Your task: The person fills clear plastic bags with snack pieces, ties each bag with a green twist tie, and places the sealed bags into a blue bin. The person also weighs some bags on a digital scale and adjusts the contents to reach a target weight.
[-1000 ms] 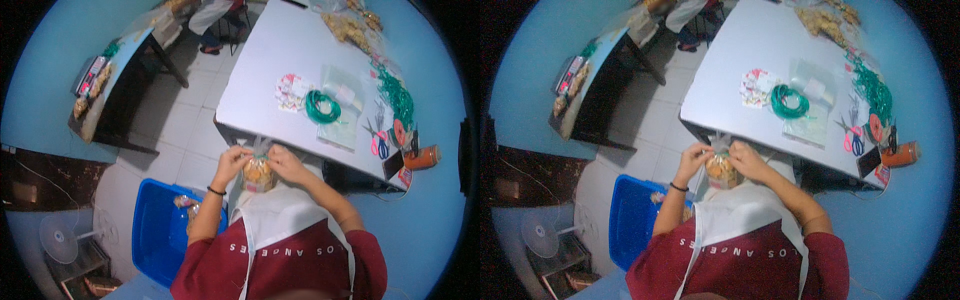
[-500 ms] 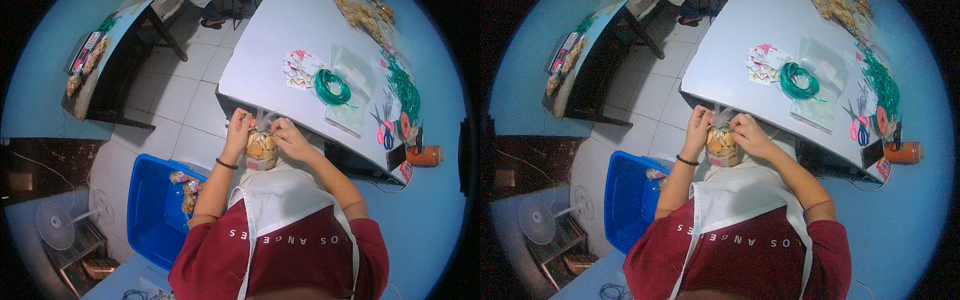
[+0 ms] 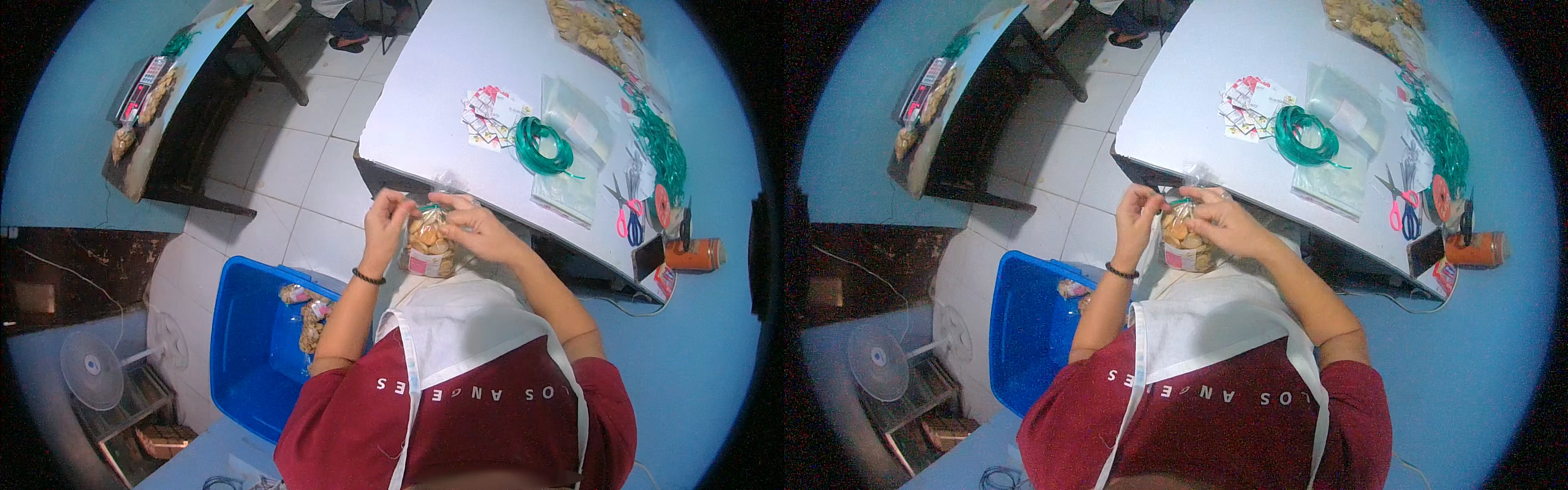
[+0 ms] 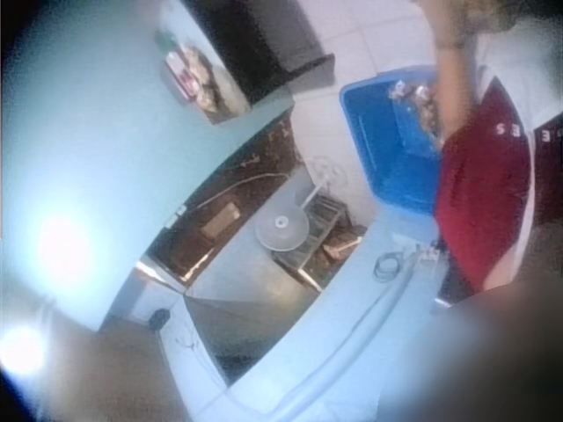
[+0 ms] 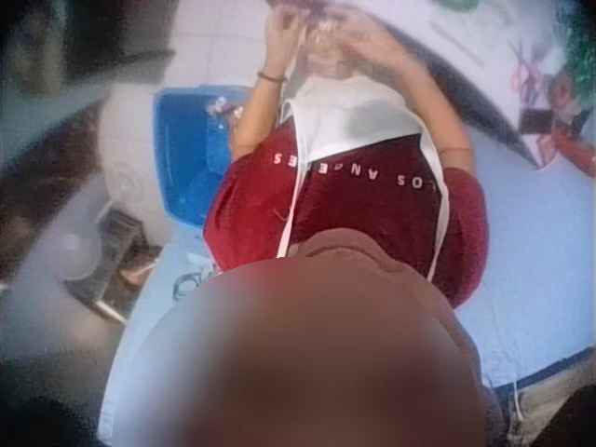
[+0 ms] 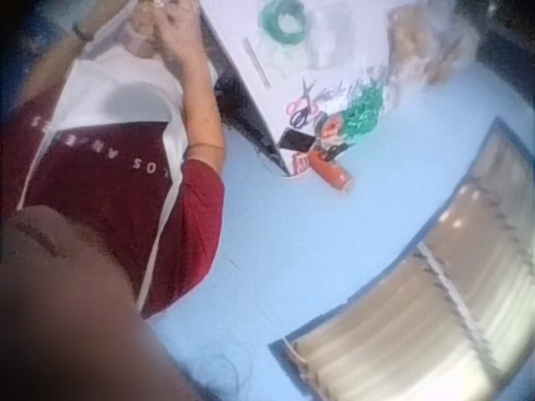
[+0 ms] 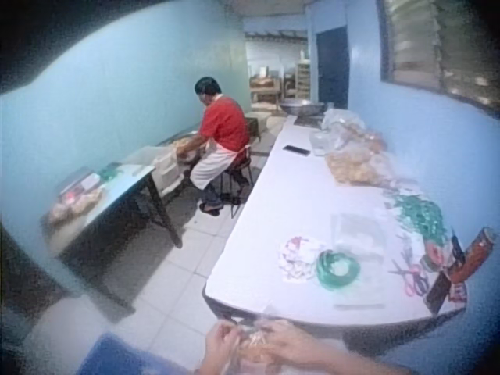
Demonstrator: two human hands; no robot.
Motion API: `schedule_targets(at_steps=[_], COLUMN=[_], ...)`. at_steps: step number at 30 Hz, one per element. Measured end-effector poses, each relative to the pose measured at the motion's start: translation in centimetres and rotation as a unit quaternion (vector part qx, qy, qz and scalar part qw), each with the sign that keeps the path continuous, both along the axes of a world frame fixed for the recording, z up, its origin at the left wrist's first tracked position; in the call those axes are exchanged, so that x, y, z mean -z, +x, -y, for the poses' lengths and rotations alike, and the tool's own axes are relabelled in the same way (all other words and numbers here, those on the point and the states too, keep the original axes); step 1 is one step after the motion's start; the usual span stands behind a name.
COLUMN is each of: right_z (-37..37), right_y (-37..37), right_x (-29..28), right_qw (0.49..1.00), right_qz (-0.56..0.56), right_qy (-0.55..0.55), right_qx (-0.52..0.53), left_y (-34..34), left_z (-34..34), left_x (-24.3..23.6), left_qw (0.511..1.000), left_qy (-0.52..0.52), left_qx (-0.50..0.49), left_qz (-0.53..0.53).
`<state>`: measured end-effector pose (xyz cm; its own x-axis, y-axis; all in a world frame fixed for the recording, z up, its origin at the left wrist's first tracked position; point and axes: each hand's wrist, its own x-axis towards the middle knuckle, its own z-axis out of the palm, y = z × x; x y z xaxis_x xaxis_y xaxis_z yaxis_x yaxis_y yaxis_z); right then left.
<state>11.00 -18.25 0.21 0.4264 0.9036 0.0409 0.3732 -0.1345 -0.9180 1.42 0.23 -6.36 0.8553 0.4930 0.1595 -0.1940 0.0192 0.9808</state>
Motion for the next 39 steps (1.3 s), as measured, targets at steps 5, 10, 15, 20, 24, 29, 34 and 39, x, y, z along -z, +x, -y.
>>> schedule_targets(at_steps=[5, 10, 15, 20, 24, 29, 34, 39], right_z=[-0.2, -0.3, -0.3, -0.4, -0.1, -0.7, -1.6, -1.7], right_y=[0.3, -0.4, -0.6, -0.1, 0.4, 0.3, -0.1, -0.5], right_x=[-0.7, -1.6, -0.9, -0.1, -0.6, -0.9, 0.2, 0.5], right_qw=[0.998, 0.998, 0.983, 0.993, 0.991, 0.998, 0.996, 0.992], right_qz=[-0.068, 0.05, -0.147, 0.1, 0.117, -0.047, 0.018, 0.058], right_qy=[-0.002, 0.007, 0.078, 0.054, 0.065, 0.023, 0.022, 0.052], right_qx=[-0.009, -0.033, 0.072, 0.038, -0.015, 0.037, 0.09, 0.104], left_y=[-1.6, -1.5, -1.7, -2.0, -1.5, 0.0, 0.8, 0.4], left_z=[1.2, 1.6, 1.8, 1.6, 0.5, 0.1, 1.2, 1.3], left_x=[-2.6, -4.4, -4.9, -4.6, -5.2, -6.5, -6.5, -6.1], left_qw=[0.95, 0.916, 0.907, 0.975, 0.989, 0.858, 0.829, 0.819], left_qy=[0.311, 0.395, 0.414, 0.208, 0.058, 0.501, 0.547, 0.558], left_qx=[0.007, 0.026, 0.031, 0.083, 0.133, 0.036, -0.012, -0.047], left_qz=[-0.013, 0.057, 0.067, -0.006, -0.04, 0.102, 0.114, 0.122])
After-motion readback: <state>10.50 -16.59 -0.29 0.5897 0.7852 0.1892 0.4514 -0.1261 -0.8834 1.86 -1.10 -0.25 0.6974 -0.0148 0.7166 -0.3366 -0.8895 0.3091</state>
